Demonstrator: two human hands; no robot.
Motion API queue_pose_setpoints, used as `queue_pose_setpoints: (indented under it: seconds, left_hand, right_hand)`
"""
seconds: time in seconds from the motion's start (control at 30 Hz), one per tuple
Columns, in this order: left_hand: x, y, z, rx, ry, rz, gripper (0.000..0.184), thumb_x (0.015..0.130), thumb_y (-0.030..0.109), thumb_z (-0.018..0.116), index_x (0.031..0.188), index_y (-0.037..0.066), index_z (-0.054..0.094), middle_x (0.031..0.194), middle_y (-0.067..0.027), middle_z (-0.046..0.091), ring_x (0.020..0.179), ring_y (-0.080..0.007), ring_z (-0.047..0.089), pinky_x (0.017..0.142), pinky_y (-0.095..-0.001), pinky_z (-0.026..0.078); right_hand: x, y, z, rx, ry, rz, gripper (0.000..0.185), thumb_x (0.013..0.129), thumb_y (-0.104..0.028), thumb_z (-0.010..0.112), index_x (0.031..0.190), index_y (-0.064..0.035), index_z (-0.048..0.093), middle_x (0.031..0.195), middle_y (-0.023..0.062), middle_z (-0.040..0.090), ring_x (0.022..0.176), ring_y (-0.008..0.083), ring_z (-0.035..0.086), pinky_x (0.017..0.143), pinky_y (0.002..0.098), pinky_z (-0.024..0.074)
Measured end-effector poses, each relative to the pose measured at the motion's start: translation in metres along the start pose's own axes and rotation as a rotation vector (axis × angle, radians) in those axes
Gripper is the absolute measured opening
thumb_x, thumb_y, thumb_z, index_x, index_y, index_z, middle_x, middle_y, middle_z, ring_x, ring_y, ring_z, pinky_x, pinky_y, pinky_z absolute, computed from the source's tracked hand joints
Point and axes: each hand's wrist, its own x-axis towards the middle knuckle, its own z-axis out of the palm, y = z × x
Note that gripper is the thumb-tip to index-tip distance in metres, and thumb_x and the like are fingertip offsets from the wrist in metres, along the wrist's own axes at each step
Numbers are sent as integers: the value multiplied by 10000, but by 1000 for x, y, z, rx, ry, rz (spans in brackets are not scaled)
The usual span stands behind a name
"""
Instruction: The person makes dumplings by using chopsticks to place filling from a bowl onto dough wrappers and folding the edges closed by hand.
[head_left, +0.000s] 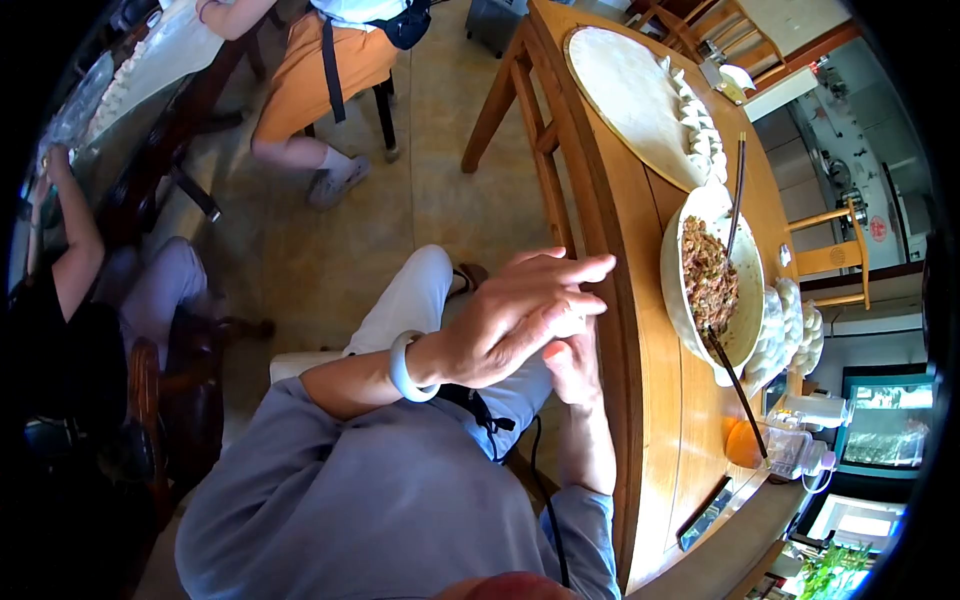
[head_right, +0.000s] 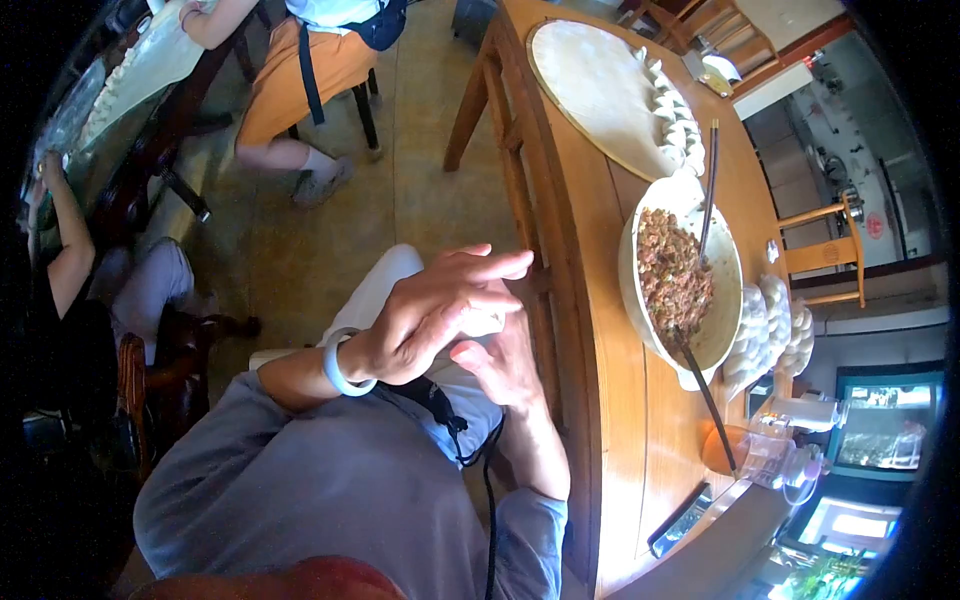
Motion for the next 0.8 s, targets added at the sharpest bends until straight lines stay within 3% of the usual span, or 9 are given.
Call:
queue_pose_setpoints:
  seconds: [0.1,0.13,0.33,0.47,0.57,0.7,0.8]
  left_hand:
    - [2,10,-2,-3,-128,32,341,942,200,356,1043,-9,607,1280,-215,466,1178,-311,457,1023,-452,237]
    - [1,10,0,-11,-126,42,338,940,196,361,1050,-11,604,1288,-216,457,1184,-315,449,1020,-452,243]
    - [2,5,6,-96,-107,79,340,939,192,366,1080,-19,592,1335,-218,398,1218,-331,405,1008,-444,275]
    - [1,3,6,-95,-81,69,380,953,227,328,1103,-17,578,1367,-225,348,1231,-336,389,1002,-434,296]
    - [0,2,6,-159,-37,22,437,967,266,282,1122,-39,553,1381,-250,307,1229,-343,397,986,-419,334]
    - [-6,-5,10,-241,12,-9,458,971,275,269,1136,-65,530,1378,-253,306,1225,-346,404,999,-419,329]
    - [-7,-9,10,-241,19,9,457,974,281,268,1163,-52,516,1378,-254,305,1224,-348,403,988,-420,343]
  right_hand:
    - [-2,-4,-19,-309,-136,-95,807,770,-701,437,1128,19,499,1028,202,552,949,344,560,755,427,446]
    - [0,2,-17,-401,-84,-237,771,794,-700,375,1075,-1,537,951,198,569,863,364,570,680,432,448]
    - [5,-4,-9,-476,92,-454,609,861,-573,347,970,-22,582,870,170,587,761,338,590,622,413,456]
    - [1,-15,-9,-584,73,-349,517,876,-487,372,861,-25,602,818,152,588,694,311,597,558,387,464]
    - [0,-17,-10,-735,106,-428,494,873,-464,403,829,-13,599,795,148,585,683,304,596,551,388,463]
    - [-1,-18,-5,-534,138,-339,420,859,-419,489,915,-13,579,765,142,582,643,299,593,560,381,461]
    - [-1,-18,-7,-472,71,-301,427,871,-425,487,927,-7,557,733,146,572,629,301,589,557,374,454]
